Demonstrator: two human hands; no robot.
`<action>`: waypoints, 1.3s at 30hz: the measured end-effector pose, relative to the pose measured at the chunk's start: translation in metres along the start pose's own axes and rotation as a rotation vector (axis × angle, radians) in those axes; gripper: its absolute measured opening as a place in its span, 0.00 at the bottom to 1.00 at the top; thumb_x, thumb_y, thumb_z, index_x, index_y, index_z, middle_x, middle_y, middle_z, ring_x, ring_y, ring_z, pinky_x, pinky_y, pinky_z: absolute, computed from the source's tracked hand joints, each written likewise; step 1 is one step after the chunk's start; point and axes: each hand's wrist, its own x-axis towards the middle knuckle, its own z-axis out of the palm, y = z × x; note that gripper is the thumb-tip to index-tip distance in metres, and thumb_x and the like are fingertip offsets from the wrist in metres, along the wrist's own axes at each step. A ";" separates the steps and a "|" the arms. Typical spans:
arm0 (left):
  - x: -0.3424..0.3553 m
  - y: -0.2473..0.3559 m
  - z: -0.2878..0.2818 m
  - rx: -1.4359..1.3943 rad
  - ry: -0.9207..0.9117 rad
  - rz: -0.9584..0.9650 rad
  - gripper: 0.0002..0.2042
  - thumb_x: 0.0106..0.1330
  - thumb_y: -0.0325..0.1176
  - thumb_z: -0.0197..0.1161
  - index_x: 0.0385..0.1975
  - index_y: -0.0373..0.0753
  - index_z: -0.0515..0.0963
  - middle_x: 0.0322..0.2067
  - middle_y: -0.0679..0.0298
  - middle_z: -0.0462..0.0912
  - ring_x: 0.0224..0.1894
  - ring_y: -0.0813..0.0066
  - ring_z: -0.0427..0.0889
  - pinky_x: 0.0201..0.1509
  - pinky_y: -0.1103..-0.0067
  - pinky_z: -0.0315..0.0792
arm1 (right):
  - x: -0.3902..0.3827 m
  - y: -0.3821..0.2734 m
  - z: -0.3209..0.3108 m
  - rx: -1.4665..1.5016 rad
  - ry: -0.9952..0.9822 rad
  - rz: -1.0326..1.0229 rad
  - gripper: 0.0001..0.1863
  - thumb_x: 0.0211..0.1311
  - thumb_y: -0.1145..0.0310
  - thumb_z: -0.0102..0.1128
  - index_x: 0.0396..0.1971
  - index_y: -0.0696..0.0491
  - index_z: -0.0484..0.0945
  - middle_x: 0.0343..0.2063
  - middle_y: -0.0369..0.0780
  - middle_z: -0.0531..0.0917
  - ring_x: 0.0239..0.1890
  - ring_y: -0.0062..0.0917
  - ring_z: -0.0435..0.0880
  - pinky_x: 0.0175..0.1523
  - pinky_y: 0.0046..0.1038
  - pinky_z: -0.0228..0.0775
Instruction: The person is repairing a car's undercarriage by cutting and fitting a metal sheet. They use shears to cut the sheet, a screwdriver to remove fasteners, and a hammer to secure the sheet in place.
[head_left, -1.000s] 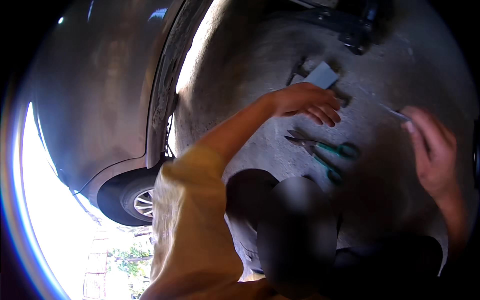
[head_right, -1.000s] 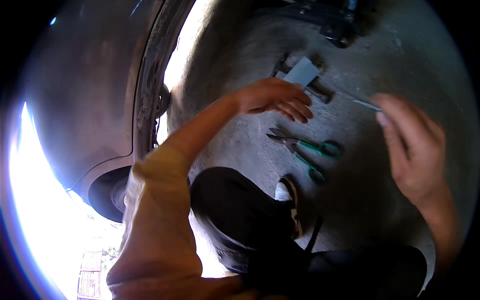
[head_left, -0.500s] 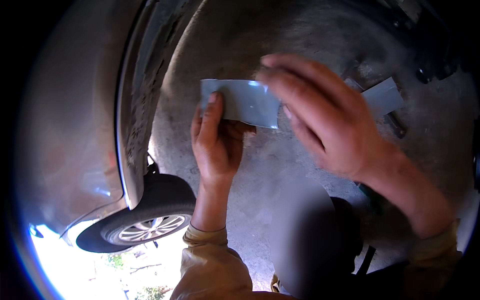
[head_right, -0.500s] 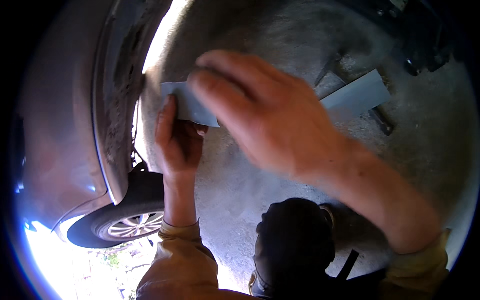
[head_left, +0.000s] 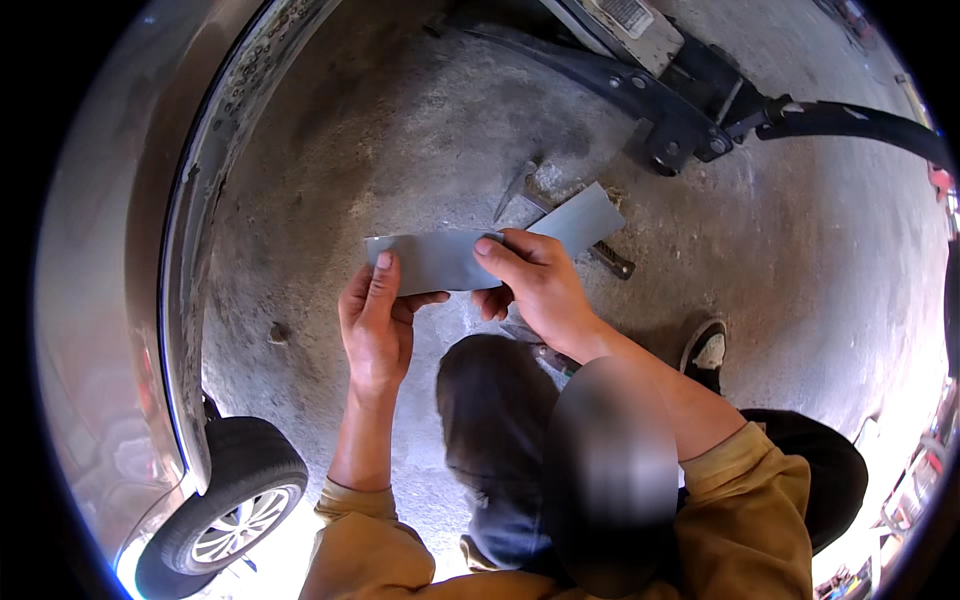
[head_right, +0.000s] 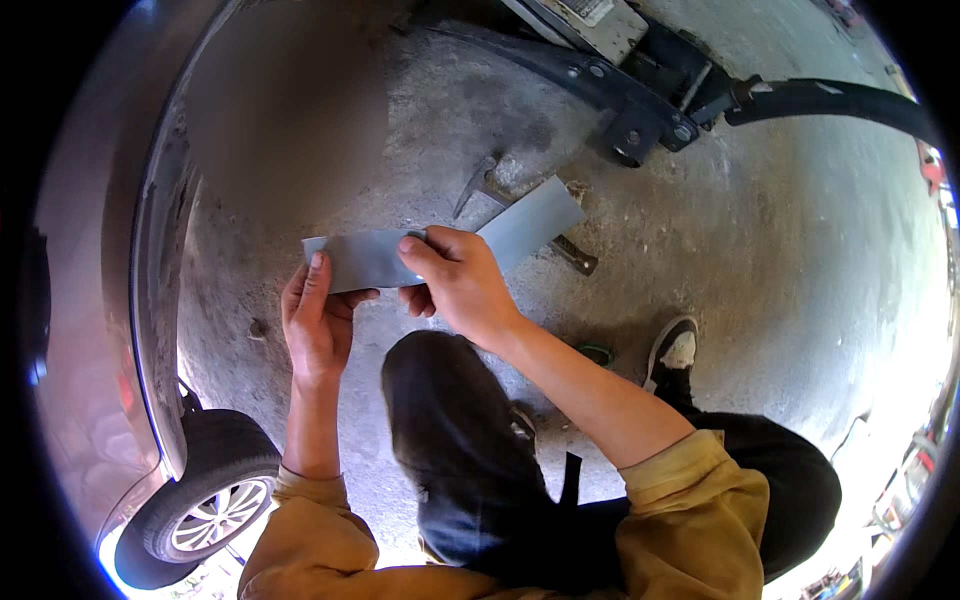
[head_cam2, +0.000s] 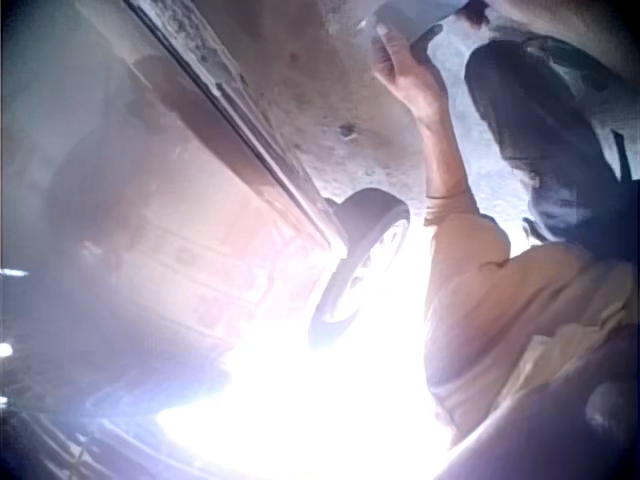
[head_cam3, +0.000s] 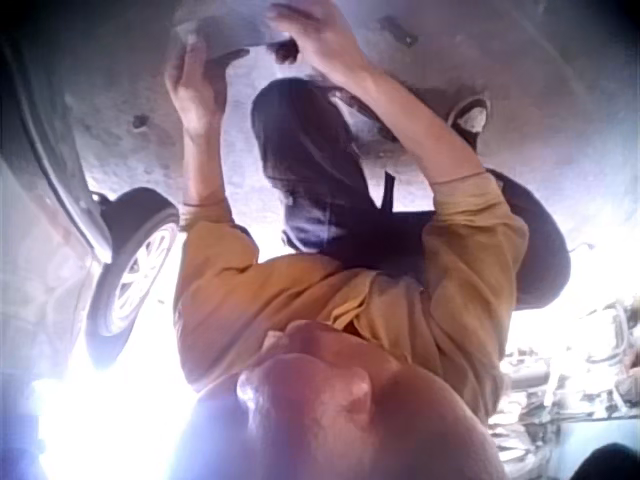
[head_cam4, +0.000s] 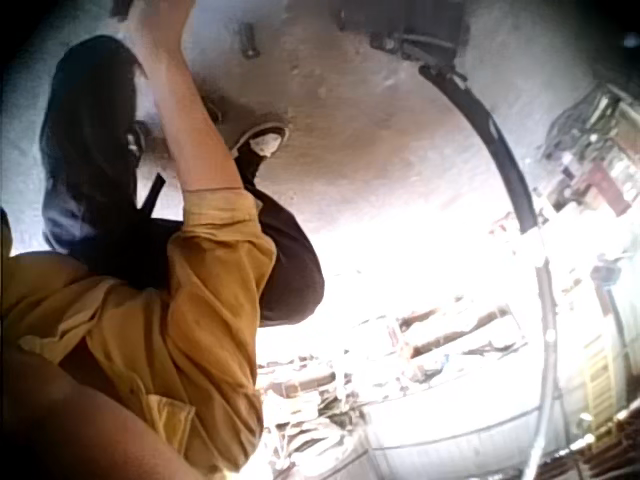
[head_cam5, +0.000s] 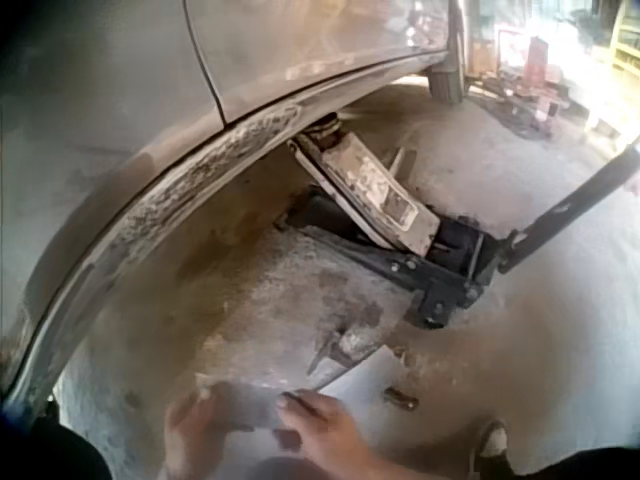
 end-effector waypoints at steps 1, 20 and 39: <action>0.002 -0.004 0.003 -0.014 -0.006 -0.013 0.16 0.71 0.40 0.49 0.40 0.30 0.74 0.35 0.57 0.80 0.35 0.70 0.81 0.36 0.74 0.77 | 0.005 0.005 -0.004 0.049 -0.004 0.015 0.15 0.65 0.63 0.53 0.24 0.59 0.73 0.16 0.39 0.77 0.15 0.20 0.76 0.20 0.22 0.66; -0.044 0.053 -0.055 0.185 0.516 0.080 0.22 0.73 0.47 0.40 0.54 0.35 0.68 0.46 0.57 0.78 0.45 0.67 0.79 0.50 0.72 0.73 | 0.017 0.038 0.122 -0.213 -0.210 -0.317 0.12 0.61 0.69 0.53 0.33 0.64 0.66 0.17 0.49 0.78 0.18 0.41 0.81 0.27 0.36 0.75; -0.071 0.056 -0.095 0.310 0.669 -0.077 0.18 0.71 0.39 0.44 0.54 0.35 0.69 0.50 0.57 0.75 0.47 0.66 0.76 0.51 0.74 0.71 | 0.014 0.050 0.193 -0.299 0.002 -0.487 0.14 0.55 0.73 0.57 0.38 0.63 0.68 0.17 0.44 0.80 0.19 0.32 0.84 0.22 0.29 0.76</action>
